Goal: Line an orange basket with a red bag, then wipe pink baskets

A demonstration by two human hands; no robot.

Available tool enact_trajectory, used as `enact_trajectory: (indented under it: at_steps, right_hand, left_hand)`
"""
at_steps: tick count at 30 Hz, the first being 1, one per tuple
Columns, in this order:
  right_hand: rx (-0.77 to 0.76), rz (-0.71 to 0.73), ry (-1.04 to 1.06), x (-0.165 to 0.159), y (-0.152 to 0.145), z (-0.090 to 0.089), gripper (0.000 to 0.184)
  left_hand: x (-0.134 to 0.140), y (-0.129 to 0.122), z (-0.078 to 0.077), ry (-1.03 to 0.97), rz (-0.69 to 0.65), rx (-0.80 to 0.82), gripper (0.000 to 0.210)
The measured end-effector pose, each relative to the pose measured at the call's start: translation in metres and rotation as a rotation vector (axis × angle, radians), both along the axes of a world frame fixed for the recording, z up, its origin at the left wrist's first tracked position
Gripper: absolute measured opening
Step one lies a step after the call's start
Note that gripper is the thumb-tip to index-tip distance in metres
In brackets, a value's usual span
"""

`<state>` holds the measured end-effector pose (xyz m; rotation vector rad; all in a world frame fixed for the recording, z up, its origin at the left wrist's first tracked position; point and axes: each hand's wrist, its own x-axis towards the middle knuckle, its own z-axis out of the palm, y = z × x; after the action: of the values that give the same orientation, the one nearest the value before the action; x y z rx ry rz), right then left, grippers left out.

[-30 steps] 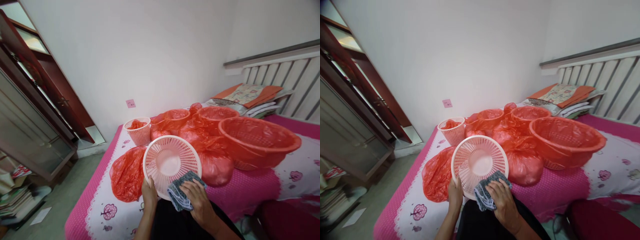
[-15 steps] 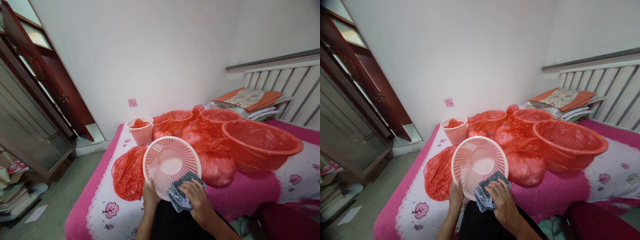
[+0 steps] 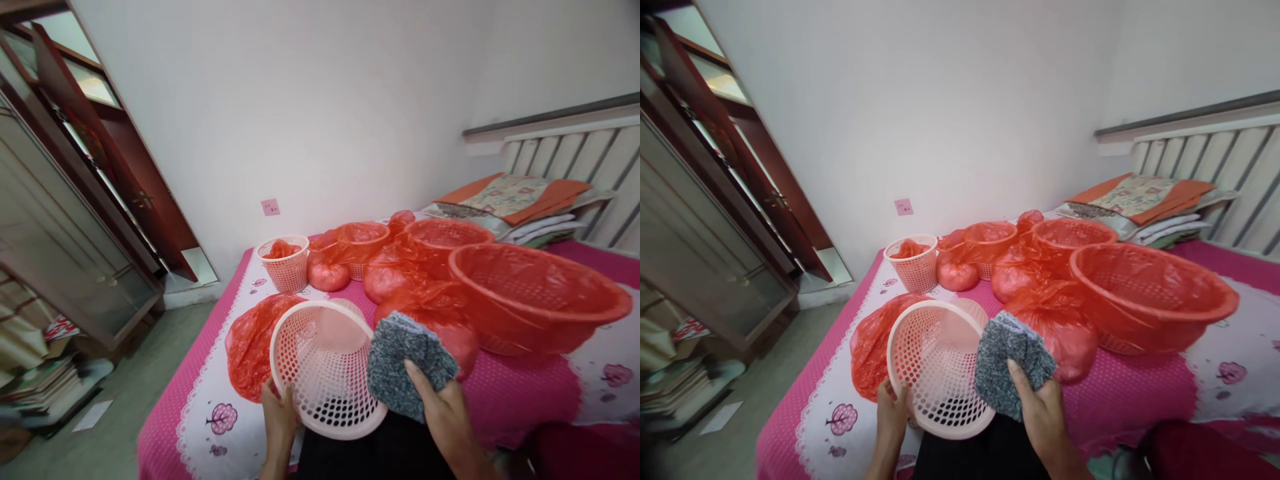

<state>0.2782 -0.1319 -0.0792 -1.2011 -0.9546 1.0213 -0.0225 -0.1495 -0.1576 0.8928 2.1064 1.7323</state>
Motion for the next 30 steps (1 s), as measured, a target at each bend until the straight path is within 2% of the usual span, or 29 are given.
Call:
enact_trajectory:
  at_steps: [3, 6, 8, 10, 12, 15, 19, 22, 24, 26, 30]
  right_hand:
    - [-0.064, 0.018, 0.124, 0.008, 0.012, -0.005, 0.069]
    - [-0.103, 0.086, 0.212, 0.009, 0.020, -0.014, 0.075]
    - [-0.112, 0.156, 0.234, 0.009, 0.022, -0.017, 0.072]
    - [-0.114, 0.238, 0.240, 0.009, 0.024, -0.018, 0.067]
    - [-0.115, 0.315, 0.242, 0.011, 0.023, -0.018, 0.062]
    - [-0.135, 0.399, 0.237, 0.014, 0.022, -0.020, 0.059]
    - [-0.159, 0.427, 0.286, 0.009, 0.017, -0.022, 0.062]
    - [-0.163, 0.491, 0.333, -0.004, 0.010, -0.016, 0.061]
    - [-0.166, 0.564, 0.351, -0.014, 0.004, -0.012, 0.058]
    - [-0.171, 0.636, 0.340, -0.022, 0.000, -0.011, 0.056]
    - [-0.182, 0.658, 0.301, -0.023, -0.003, -0.015, 0.054]
  left_hand:
    - [0.020, -0.008, 0.012, 0.302, 0.069, 0.064, 0.051]
    - [0.047, -0.008, 0.037, 0.479, -0.034, 0.127, 0.053]
    - [0.059, -0.003, 0.057, 0.453, -0.098, 0.127, 0.056]
    - [0.062, 0.004, 0.077, 0.403, -0.067, 0.104, 0.060]
    - [0.060, 0.010, 0.094, 0.371, -0.015, 0.104, 0.055]
    - [0.065, 0.011, 0.111, 0.104, -0.092, 0.172, 0.044]
    - [0.099, 0.013, 0.121, -0.338, -0.263, 0.244, 0.050]
    - [0.121, 0.026, 0.126, -0.464, -0.383, 0.245, 0.062]
    - [0.125, 0.038, 0.129, -0.438, -0.408, 0.227, 0.063]
    - [0.121, 0.047, 0.132, -0.341, -0.465, 0.168, 0.055]
    - [0.106, 0.045, 0.130, -0.085, -0.601, 0.085, 0.038]
